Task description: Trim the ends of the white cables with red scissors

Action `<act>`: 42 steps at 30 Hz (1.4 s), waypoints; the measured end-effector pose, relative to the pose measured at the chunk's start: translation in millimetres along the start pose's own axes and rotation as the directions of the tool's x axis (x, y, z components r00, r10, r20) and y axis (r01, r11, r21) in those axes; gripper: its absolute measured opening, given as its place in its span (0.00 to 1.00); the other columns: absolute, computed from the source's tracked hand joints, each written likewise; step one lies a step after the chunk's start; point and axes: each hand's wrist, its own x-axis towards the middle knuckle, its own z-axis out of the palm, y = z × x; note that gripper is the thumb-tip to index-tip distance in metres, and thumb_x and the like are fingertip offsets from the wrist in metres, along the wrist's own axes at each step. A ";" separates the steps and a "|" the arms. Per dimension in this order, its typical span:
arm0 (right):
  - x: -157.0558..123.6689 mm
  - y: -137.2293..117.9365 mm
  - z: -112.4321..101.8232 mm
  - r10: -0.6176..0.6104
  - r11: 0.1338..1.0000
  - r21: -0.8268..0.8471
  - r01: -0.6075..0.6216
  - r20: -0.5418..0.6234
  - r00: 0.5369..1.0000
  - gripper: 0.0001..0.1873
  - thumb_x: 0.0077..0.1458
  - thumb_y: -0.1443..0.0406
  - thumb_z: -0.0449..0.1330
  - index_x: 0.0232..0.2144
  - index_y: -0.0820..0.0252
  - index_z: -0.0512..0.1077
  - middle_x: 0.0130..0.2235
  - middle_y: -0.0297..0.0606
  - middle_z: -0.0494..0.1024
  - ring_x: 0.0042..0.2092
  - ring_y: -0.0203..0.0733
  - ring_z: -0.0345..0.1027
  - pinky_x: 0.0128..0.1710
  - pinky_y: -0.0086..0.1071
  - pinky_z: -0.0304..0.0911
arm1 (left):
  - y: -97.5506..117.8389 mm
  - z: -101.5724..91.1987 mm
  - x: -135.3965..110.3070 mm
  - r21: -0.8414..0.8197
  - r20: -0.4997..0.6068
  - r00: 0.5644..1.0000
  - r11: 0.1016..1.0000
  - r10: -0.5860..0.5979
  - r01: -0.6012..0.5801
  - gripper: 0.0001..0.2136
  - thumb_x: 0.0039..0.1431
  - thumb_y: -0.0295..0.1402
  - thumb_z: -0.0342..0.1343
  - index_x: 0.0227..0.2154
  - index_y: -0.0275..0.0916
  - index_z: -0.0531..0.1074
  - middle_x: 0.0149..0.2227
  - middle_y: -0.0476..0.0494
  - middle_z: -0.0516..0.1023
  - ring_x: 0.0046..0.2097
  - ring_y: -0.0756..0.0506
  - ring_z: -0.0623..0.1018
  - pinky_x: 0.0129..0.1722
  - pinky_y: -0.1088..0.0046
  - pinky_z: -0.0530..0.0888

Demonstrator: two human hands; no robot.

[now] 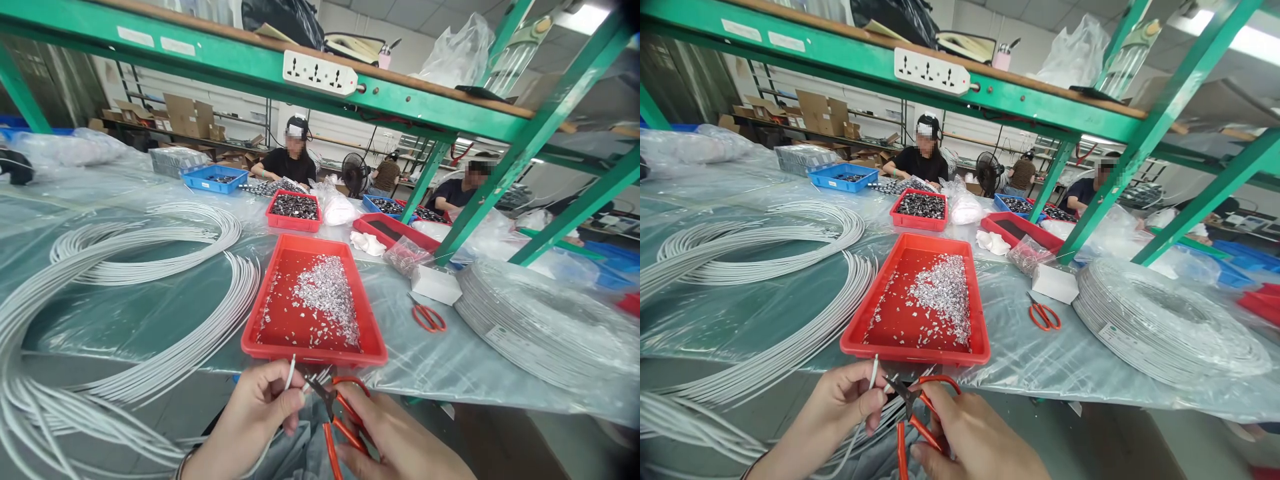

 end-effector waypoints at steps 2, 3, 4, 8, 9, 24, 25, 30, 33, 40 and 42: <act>-2.1 0.6 -1.2 -0.025 1.000 -0.009 0.025 0.025 0.999 0.22 0.53 0.65 0.51 0.51 0.56 0.56 0.42 0.45 0.69 0.41 0.47 0.64 0.39 0.40 0.62 | 1.0 -1.1 -0.3 -0.117 0.112 0.993 0.992 -0.043 0.056 0.17 0.53 0.42 0.64 0.24 0.32 0.69 0.19 0.48 0.67 0.17 0.52 0.65 0.16 0.86 0.62; -3.4 1.1 -2.0 -0.042 0.999 -0.022 0.043 0.042 0.998 0.21 0.53 0.65 0.50 0.51 0.56 0.56 0.43 0.45 0.69 0.42 0.48 0.64 0.40 0.40 0.62 | 1.4 -1.5 -0.6 -0.172 0.165 0.984 0.980 -0.069 0.098 0.18 0.53 0.43 0.64 0.25 0.31 0.69 0.20 0.48 0.67 0.15 0.54 0.64 0.15 0.87 0.60; -4.7 2.0 -2.6 -0.059 0.998 -0.034 0.061 0.055 0.997 0.21 0.54 0.65 0.50 0.51 0.56 0.56 0.43 0.46 0.69 0.42 0.48 0.64 0.40 0.40 0.62 | 1.6 -1.7 -1.0 -0.227 0.213 0.972 0.963 -0.099 0.148 0.18 0.53 0.44 0.64 0.25 0.31 0.69 0.19 0.48 0.66 0.14 0.55 0.62 0.13 0.88 0.58; -6.8 12.4 -0.3 -0.083 0.996 0.031 0.083 -0.007 0.997 0.19 0.52 0.67 0.52 0.49 0.52 0.61 0.41 0.41 0.70 0.40 0.44 0.64 0.39 0.36 0.62 | 0.2 -1.5 -3.2 -0.383 0.303 0.941 0.885 -0.151 0.265 0.16 0.54 0.41 0.64 0.26 0.32 0.68 0.19 0.49 0.65 0.12 0.57 0.58 0.09 0.89 0.54; -5.3 16.3 2.5 -0.093 0.991 0.088 0.097 -0.046 0.995 0.17 0.52 0.65 0.53 0.46 0.52 0.63 0.37 0.39 0.70 0.37 0.42 0.64 0.37 0.33 0.62 | -0.5 -0.7 -3.5 -0.384 0.288 0.948 0.890 -0.138 0.246 0.16 0.54 0.41 0.64 0.26 0.32 0.69 0.19 0.49 0.65 0.12 0.57 0.59 0.09 0.89 0.54; 53.7 -6.4 47.9 -0.057 -0.118 0.990 0.078 -0.086 0.995 0.19 0.48 0.55 0.60 0.19 0.61 0.58 0.09 0.18 0.45 0.12 0.24 0.33 0.15 0.22 0.39 | 1.6 8.3 -1.2 0.276 0.079 0.983 0.945 0.163 -0.179 0.08 0.56 0.30 0.56 0.23 0.34 0.69 0.24 0.49 0.66 0.26 0.48 0.64 0.26 0.80 0.61; 55.2 -6.4 47.6 -0.057 -0.121 0.990 0.076 -0.084 0.995 0.19 0.48 0.55 0.60 0.19 0.61 0.59 0.09 0.18 0.45 0.12 0.23 0.33 0.15 0.22 0.39 | 1.8 6.7 -0.9 0.268 0.074 0.984 0.947 0.163 -0.176 0.07 0.56 0.30 0.55 0.24 0.35 0.69 0.24 0.49 0.65 0.26 0.48 0.63 0.25 0.80 0.60; 58.1 -6.4 47.3 0.113 0.107 0.955 0.276 -0.287 0.951 0.13 0.44 0.59 0.64 0.24 0.64 0.69 0.14 0.24 0.58 0.17 0.25 0.45 0.18 0.23 0.42 | -1.2 2.7 -0.6 0.230 0.045 0.993 0.967 0.105 -0.113 0.10 0.57 0.34 0.54 0.24 0.36 0.64 0.23 0.50 0.62 0.26 0.47 0.61 0.25 0.79 0.59; 56.5 -7.8 49.1 0.182 0.243 0.900 0.362 -0.409 0.894 0.09 0.43 0.65 0.66 0.22 0.66 0.70 0.17 0.27 0.63 0.20 0.26 0.50 0.20 0.23 0.44 | 2.8 5.6 -1.3 0.465 -0.024 0.979 0.869 0.205 -0.170 0.11 0.58 0.31 0.52 0.20 0.36 0.63 0.22 0.52 0.61 0.24 0.48 0.61 0.23 0.79 0.57; 60.6 -8.0 55.0 0.137 0.290 0.896 0.336 -0.387 0.912 0.18 0.51 0.54 0.53 0.18 0.60 0.61 0.10 0.23 0.49 0.13 0.30 0.43 0.16 0.26 0.46 | 4.3 6.0 4.6 0.054 0.094 0.995 0.998 0.012 -0.018 0.16 0.56 0.42 0.59 0.23 0.35 0.65 0.18 0.51 0.63 0.18 0.50 0.64 0.18 0.82 0.59; 60.5 -8.1 52.1 0.139 0.375 0.847 0.376 -0.453 0.881 0.16 0.48 0.56 0.57 0.18 0.61 0.64 0.12 0.27 0.57 0.16 0.31 0.51 0.17 0.25 0.48 | 0.4 2.7 4.7 -0.137 0.212 0.971 0.981 -0.109 0.139 0.20 0.53 0.46 0.61 0.24 0.33 0.66 0.17 0.51 0.63 0.14 0.53 0.61 0.13 0.85 0.56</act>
